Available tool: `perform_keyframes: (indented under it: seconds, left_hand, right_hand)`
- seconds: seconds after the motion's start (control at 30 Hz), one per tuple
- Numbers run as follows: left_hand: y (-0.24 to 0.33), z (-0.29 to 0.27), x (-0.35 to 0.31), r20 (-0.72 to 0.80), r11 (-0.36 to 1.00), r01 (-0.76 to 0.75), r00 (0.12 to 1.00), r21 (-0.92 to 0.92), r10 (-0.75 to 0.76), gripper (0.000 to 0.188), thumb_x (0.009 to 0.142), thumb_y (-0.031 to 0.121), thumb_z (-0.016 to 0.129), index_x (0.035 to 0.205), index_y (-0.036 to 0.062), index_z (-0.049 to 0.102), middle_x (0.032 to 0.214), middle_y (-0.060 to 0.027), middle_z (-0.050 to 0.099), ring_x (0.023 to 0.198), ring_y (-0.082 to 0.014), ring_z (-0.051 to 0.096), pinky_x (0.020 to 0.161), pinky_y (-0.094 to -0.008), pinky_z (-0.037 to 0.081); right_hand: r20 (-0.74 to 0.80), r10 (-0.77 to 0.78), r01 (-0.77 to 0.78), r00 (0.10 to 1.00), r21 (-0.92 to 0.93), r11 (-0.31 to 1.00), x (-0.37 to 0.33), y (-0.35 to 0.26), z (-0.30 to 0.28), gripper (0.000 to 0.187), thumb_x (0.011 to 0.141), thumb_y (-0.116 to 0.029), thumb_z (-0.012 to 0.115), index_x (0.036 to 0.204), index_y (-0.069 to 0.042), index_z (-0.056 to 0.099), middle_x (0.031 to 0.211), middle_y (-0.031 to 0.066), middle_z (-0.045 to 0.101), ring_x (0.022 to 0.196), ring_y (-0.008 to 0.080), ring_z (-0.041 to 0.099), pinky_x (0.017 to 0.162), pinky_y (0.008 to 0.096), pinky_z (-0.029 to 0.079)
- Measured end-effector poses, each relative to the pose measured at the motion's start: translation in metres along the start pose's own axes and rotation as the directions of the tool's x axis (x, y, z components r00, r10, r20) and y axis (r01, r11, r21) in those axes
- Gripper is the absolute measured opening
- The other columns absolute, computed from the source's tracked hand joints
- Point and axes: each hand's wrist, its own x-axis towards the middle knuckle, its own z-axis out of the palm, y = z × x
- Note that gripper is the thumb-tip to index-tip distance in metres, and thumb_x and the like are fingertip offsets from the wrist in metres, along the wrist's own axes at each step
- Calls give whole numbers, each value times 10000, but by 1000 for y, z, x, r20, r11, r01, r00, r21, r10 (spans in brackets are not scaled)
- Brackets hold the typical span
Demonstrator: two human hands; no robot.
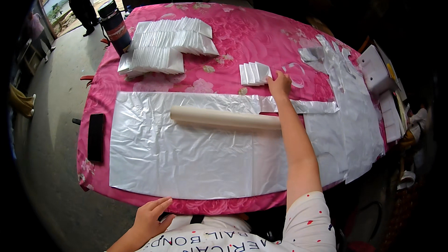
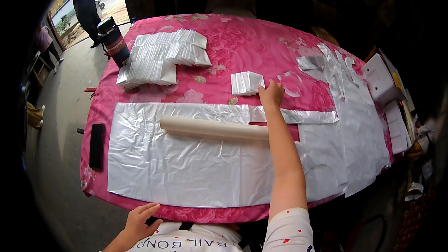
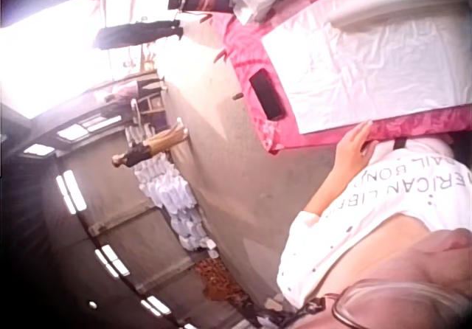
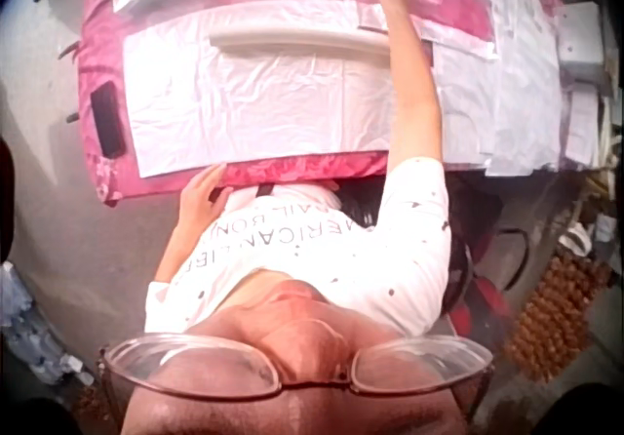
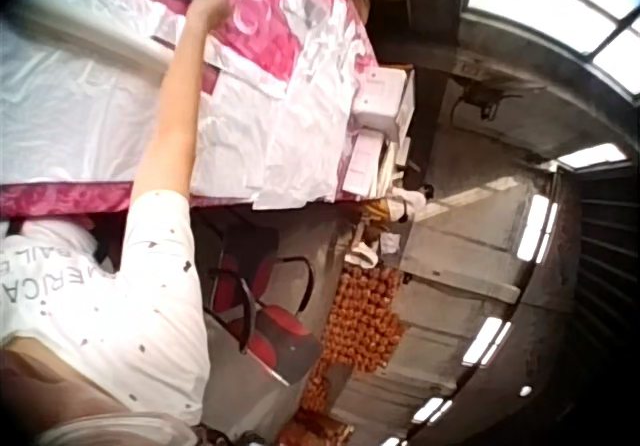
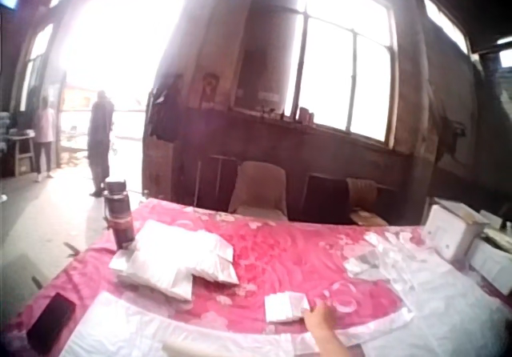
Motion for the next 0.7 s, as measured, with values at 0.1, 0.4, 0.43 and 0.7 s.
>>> perform_keyframes:
  seconds: [0.1,0.4,0.43,0.7]
  left_hand:
    - [2,3,5,24,1000,-20,1000,-4,20,413,690,155,721,1063,28,596,1083,-96,624,832,-250,630,702,-341,514]
    - [5,38,86,177,948,-319,933,-8,315,553,744,227,687,1221,27,493,1253,-131,509,1018,-298,559,842,-376,468]
    - [9,47,101,196,936,-353,917,-3,346,612,747,239,687,1267,20,448,1315,-156,453,1095,-326,517,896,-394,443]
    - [47,107,166,69,944,-328,943,31,325,848,770,477,627,1385,14,273,1441,-297,120,1320,-468,174,1062,-486,228]
  right_hand:
    - [189,-164,128,968,188,974,-14,-3,-32,439,735,-281,703,1087,-35,606,1133,156,555,1072,305,490,912,406,406]
    - [439,-433,336,787,284,898,-139,34,-140,503,703,-344,732,1083,-35,616,994,107,577,962,280,509,851,382,413]
    - [481,-382,302,789,238,923,-150,38,-149,515,699,-343,734,1092,-34,611,971,98,578,940,278,513,839,381,413]
    - [483,-641,270,597,631,727,-241,36,-179,498,838,-316,591,1208,10,522,1285,172,460,1191,322,420,1004,394,331]
